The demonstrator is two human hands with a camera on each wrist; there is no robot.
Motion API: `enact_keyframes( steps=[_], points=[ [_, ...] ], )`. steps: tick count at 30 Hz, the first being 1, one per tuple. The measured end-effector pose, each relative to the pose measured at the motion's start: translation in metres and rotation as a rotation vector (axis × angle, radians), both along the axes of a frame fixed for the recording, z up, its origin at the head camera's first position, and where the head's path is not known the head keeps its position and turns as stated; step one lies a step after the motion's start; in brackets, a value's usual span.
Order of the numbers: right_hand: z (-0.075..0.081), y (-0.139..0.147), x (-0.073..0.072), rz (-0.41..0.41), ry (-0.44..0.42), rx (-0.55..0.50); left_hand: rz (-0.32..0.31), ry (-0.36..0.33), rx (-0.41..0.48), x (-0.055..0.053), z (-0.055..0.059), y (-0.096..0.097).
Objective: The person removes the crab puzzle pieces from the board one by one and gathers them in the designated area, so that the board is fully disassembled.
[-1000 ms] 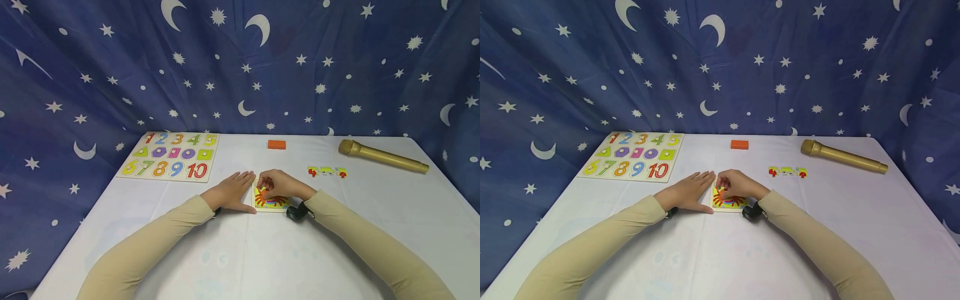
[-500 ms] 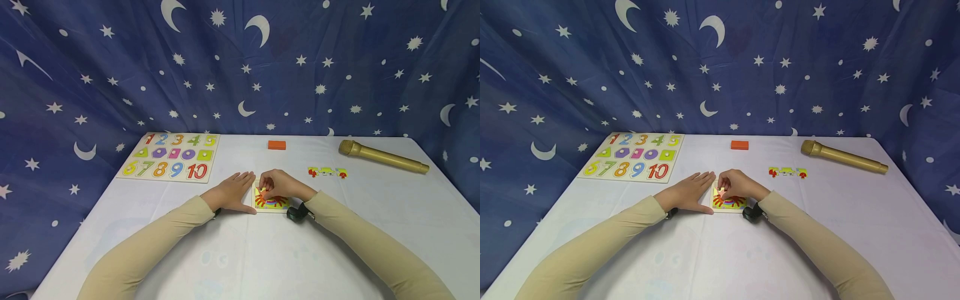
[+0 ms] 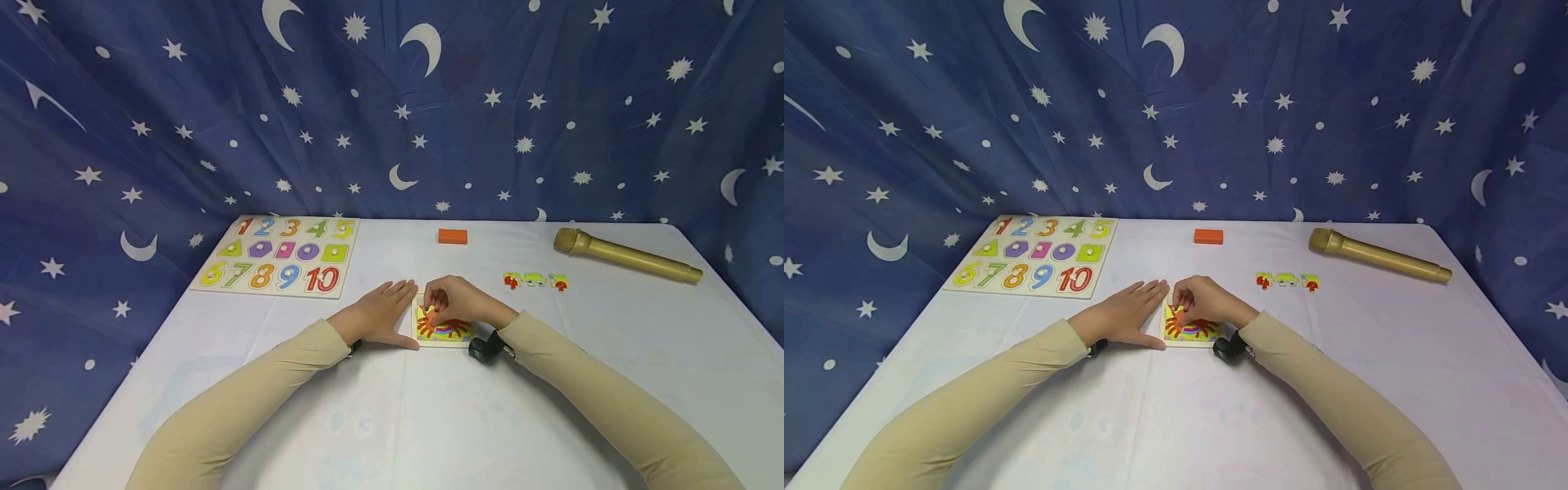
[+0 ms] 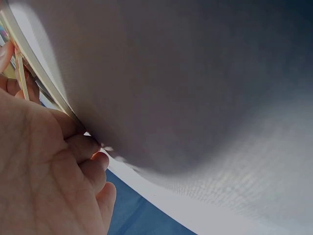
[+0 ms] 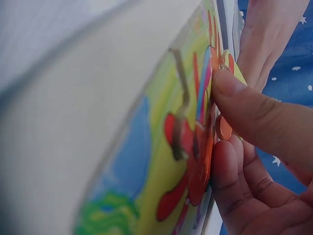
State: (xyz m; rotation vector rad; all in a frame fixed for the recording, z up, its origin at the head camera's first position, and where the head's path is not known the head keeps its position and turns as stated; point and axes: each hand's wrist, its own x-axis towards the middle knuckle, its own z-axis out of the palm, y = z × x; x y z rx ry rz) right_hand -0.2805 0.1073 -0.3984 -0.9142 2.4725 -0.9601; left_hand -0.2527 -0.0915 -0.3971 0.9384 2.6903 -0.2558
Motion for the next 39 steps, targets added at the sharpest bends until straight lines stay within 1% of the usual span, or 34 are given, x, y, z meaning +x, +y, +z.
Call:
enact_keyframes(
  steps=[10, 16, 29, 35, 39],
  points=[
    [0.0007, 0.001, -0.0001, 0.013, -0.02, -0.011, -0.003, 0.007, -0.004, 0.0004, -0.0008, -0.0001],
    [0.0003, 0.0017, 0.0003, 0.003, -0.031, 0.0, -0.001, 0.004, 0.0, 0.0003, -0.0016, 0.0],
    [0.0014, 0.0026, -0.0002, 0.014, -0.048, 0.018, -0.007, 0.013, -0.01, -0.0005, -0.002, 0.0],
    [0.0018, 0.0053, -0.0014, 0.007, -0.044, -0.004, -0.006, 0.01, -0.011, -0.0001, -0.0012, 0.0001],
    [0.0038, 0.0091, -0.0005, -0.009, -0.068, -0.034, -0.006, 0.011, -0.015, 0.0, -0.0014, 0.0005]
  ],
)
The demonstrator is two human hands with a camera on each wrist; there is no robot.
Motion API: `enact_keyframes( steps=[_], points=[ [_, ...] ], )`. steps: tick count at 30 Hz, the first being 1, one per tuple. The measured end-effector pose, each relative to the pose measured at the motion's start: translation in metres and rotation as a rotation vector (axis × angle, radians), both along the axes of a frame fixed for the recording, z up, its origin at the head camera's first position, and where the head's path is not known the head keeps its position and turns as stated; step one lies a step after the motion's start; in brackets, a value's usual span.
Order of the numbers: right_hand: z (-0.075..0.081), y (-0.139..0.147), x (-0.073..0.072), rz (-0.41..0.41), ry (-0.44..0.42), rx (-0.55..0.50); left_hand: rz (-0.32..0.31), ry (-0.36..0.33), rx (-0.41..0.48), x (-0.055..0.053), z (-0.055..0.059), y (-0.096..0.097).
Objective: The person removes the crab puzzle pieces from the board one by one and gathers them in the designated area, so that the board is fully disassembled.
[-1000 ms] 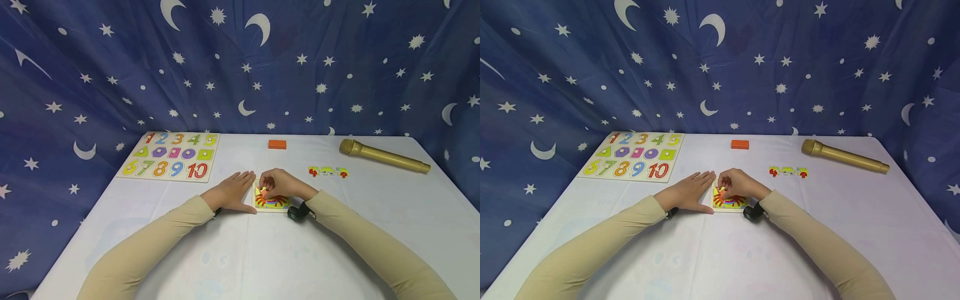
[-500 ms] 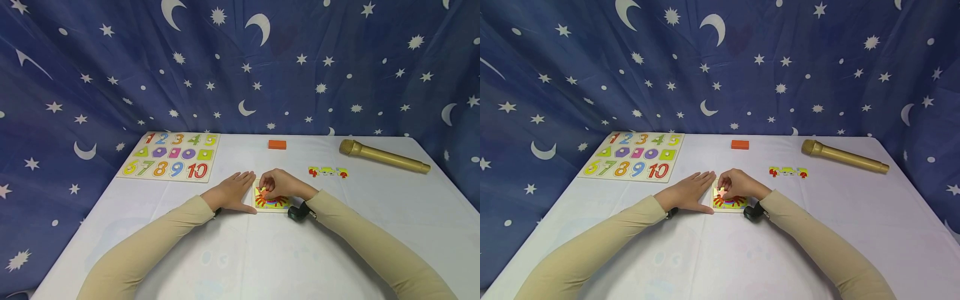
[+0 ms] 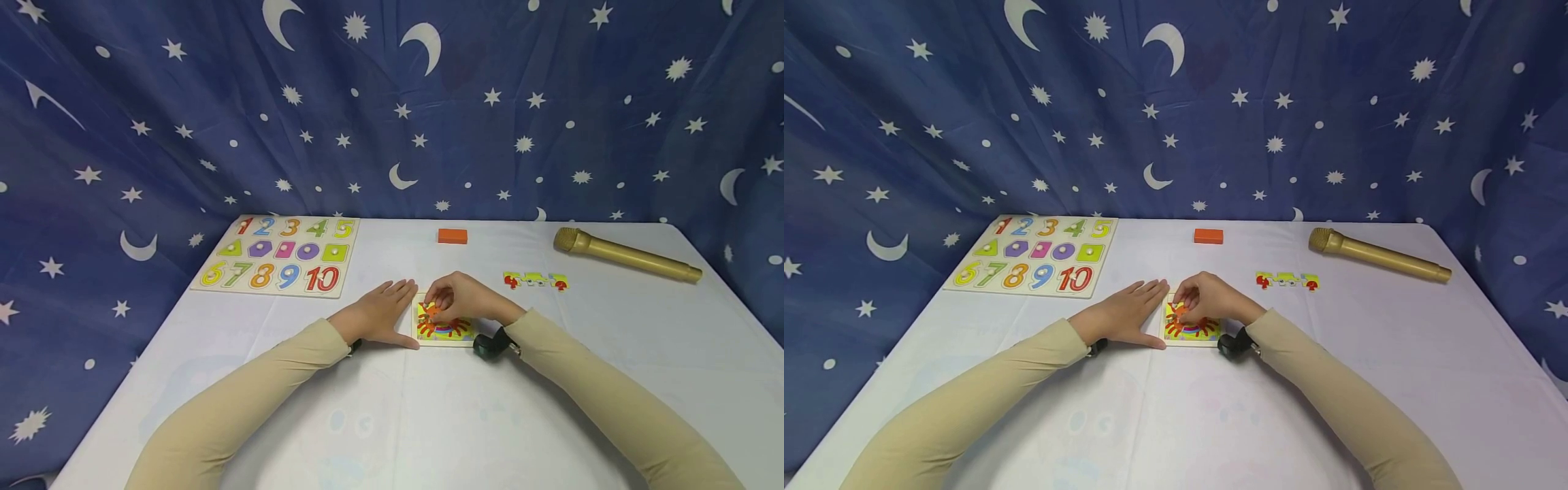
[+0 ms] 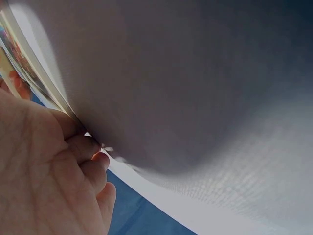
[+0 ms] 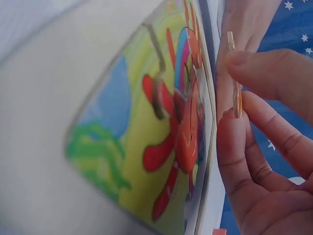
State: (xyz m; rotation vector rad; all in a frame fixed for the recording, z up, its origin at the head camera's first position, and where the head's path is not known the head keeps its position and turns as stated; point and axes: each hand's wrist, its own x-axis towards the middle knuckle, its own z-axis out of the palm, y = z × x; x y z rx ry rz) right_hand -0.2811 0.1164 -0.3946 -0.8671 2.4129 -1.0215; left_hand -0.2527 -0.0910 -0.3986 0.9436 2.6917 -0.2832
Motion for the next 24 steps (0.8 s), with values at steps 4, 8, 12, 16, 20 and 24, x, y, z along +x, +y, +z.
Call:
enact_keyframes(
  steps=[4, 8, 12, 16, 20, 24],
  points=[
    [-0.001, 0.008, 0.0, -0.03, -0.016, -0.026, 0.006, -0.011, 0.003, 0.0, 0.0, 0.0],
    [-0.002, 0.02, 0.001, -0.076, -0.044, -0.05, 0.009, -0.02, 0.002, -0.001, 0.0, 0.0],
    [-0.002, 0.035, 0.002, -0.135, -0.087, -0.094, 0.002, -0.016, 0.001, -0.001, 0.0, 0.0],
    [-0.001, 0.052, 0.004, -0.186, -0.094, -0.126, -0.003, -0.012, 0.007, 0.0, 0.001, 0.0],
    [-0.001, 0.07, 0.006, -0.235, -0.086, -0.13, -0.003, -0.012, 0.014, 0.001, 0.0, -0.001],
    [0.0, 0.088, 0.008, -0.283, -0.068, -0.137, -0.003, -0.006, 0.015, 0.0, -0.001, -0.001]
  ],
)
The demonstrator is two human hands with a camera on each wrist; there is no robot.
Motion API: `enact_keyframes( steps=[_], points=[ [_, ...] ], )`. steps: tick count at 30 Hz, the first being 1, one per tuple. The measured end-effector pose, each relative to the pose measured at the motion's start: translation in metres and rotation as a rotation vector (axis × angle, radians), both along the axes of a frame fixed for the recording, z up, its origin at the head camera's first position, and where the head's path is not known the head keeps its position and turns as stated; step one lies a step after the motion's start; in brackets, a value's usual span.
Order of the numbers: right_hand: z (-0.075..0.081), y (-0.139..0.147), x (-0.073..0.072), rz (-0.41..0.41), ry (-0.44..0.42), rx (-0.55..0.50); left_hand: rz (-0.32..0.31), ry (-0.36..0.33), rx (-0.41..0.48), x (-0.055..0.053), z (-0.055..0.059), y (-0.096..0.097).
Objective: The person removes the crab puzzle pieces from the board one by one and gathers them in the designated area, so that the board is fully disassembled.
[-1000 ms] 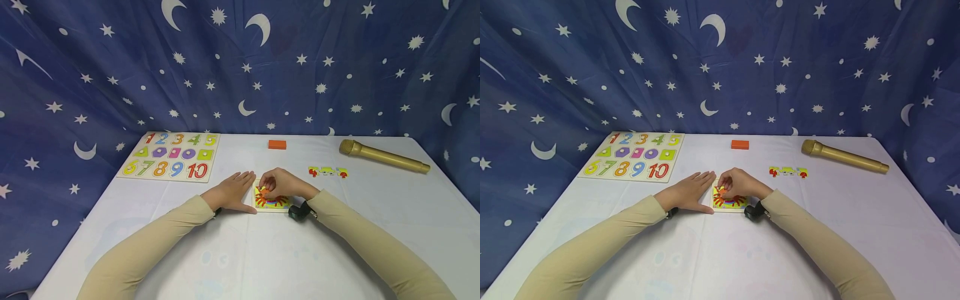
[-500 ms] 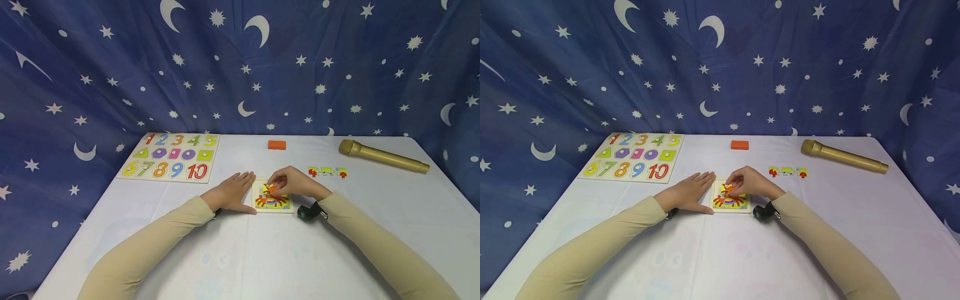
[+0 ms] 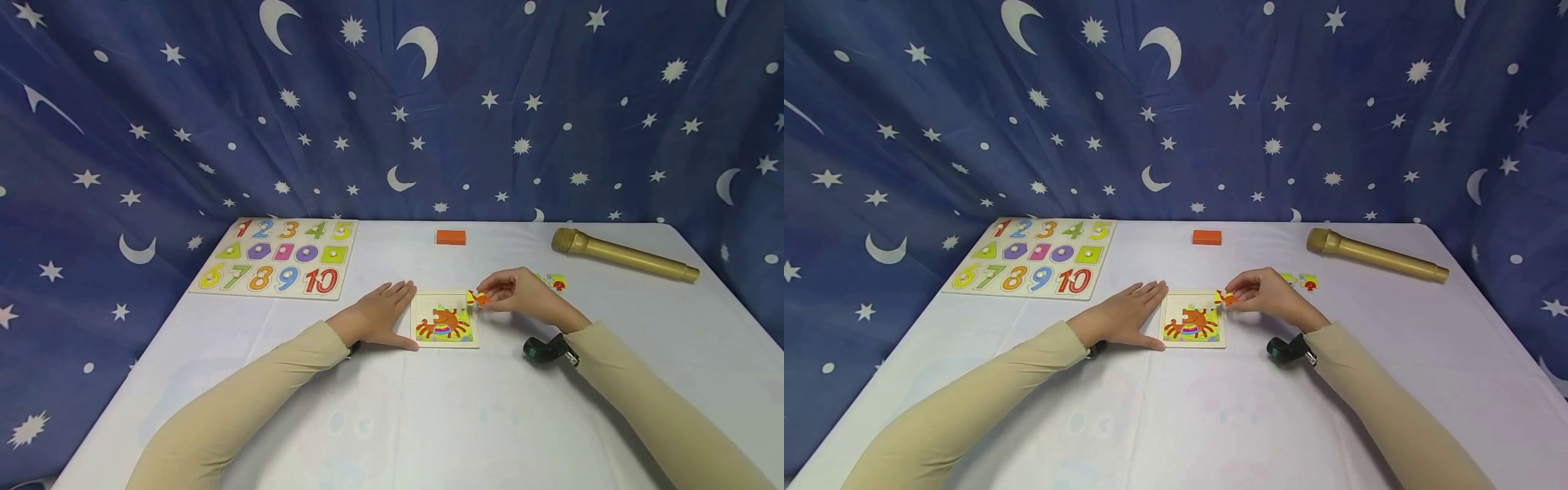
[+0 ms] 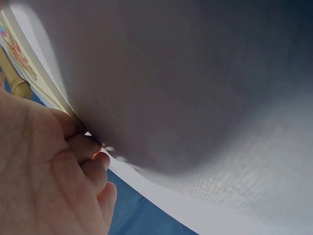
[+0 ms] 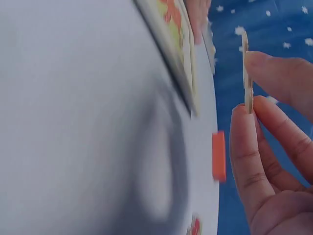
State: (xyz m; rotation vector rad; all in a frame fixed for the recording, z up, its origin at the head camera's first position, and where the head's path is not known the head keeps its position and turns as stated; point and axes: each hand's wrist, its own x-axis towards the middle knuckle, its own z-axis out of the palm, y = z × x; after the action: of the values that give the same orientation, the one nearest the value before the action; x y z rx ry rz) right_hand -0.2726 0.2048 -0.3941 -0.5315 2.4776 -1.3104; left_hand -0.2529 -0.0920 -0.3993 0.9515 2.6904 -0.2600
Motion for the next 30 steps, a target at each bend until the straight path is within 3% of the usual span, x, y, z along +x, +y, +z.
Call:
enact_keyframes(
  steps=[5, 13, 30],
  points=[
    [-0.002, 0.023, 0.004, -0.053, 0.012, -0.019, -0.004, 0.006, 0.003, -0.001, -0.002, 0.0],
    [-0.007, 0.047, 0.003, -0.128, 0.069, 0.098, -0.01, 0.015, 0.007, 0.001, 0.001, -0.001],
    [-0.011, 0.055, -0.003, -0.131, 0.131, 0.173, -0.009, 0.011, 0.018, 0.001, 0.0, -0.001]
  ],
)
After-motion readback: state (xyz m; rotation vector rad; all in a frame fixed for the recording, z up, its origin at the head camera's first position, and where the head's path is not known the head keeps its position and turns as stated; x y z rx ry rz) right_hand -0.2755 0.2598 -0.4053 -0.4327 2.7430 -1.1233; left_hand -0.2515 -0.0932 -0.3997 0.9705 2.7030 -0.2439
